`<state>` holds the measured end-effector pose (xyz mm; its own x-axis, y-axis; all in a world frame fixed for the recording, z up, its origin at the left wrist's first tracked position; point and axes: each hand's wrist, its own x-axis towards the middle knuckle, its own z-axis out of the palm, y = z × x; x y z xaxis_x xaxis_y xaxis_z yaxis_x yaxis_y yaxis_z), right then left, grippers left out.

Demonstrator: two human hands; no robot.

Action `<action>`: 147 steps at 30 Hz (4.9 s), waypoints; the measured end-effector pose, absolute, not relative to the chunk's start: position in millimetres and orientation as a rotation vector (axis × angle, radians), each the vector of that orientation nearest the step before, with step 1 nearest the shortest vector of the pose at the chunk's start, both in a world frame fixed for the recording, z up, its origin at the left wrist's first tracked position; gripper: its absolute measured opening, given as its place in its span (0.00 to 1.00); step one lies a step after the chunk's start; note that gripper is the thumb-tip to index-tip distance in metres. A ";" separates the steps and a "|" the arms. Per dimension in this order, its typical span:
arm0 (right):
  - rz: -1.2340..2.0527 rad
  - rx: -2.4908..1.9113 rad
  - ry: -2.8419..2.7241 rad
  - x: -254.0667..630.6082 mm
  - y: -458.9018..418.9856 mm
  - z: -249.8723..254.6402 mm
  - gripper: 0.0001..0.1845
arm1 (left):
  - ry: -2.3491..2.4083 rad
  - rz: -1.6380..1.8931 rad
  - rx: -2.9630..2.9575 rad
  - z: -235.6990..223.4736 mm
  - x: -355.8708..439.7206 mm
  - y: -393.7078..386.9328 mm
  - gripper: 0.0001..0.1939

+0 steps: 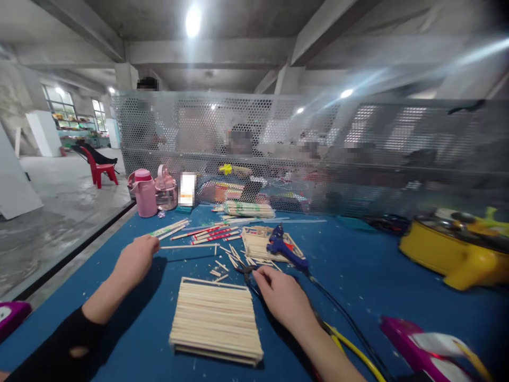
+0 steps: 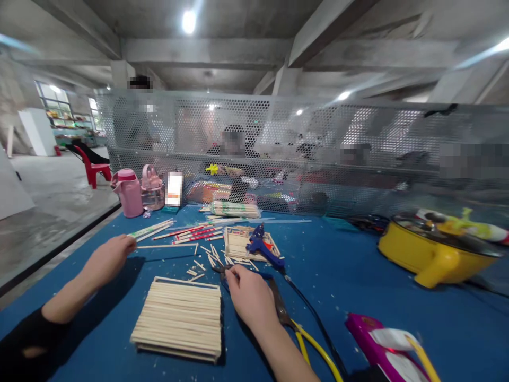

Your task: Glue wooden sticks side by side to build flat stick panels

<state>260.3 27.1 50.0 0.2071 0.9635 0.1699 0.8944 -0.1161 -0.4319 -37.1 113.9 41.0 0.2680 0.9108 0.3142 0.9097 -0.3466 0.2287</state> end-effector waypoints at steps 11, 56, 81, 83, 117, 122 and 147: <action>0.914 -1.135 -1.568 243.6 14.2 50.8 0.25 | 0.912 1.144 2.533 45.8 20.2 65.2 0.09; 0.439 -1.420 -2.248 252.4 27.6 74.5 0.15 | 0.937 1.153 1.863 42.7 24.1 81.6 0.12; 0.540 -1.512 -2.113 277.1 26.5 32.6 0.12 | 1.131 0.583 1.081 34.3 0.1 80.4 0.13; 0.533 -1.498 -2.113 276.3 26.6 31.5 0.11 | 1.114 0.598 1.061 34.3 -0.8 80.2 0.16; 0.598 -1.642 -2.032 272.2 20.5 43.5 0.11 | 1.098 0.637 0.995 27.4 2.7 75.4 0.27; 0.564 -1.584 -2.078 276.9 26.0 39.2 0.11 | 1.124 0.624 0.917 31.2 5.6 79.2 0.21; 0.548 -1.643 -2.067 272.7 19.4 43.8 0.11 | 1.144 0.622 0.976 33.8 5.7 70.5 0.31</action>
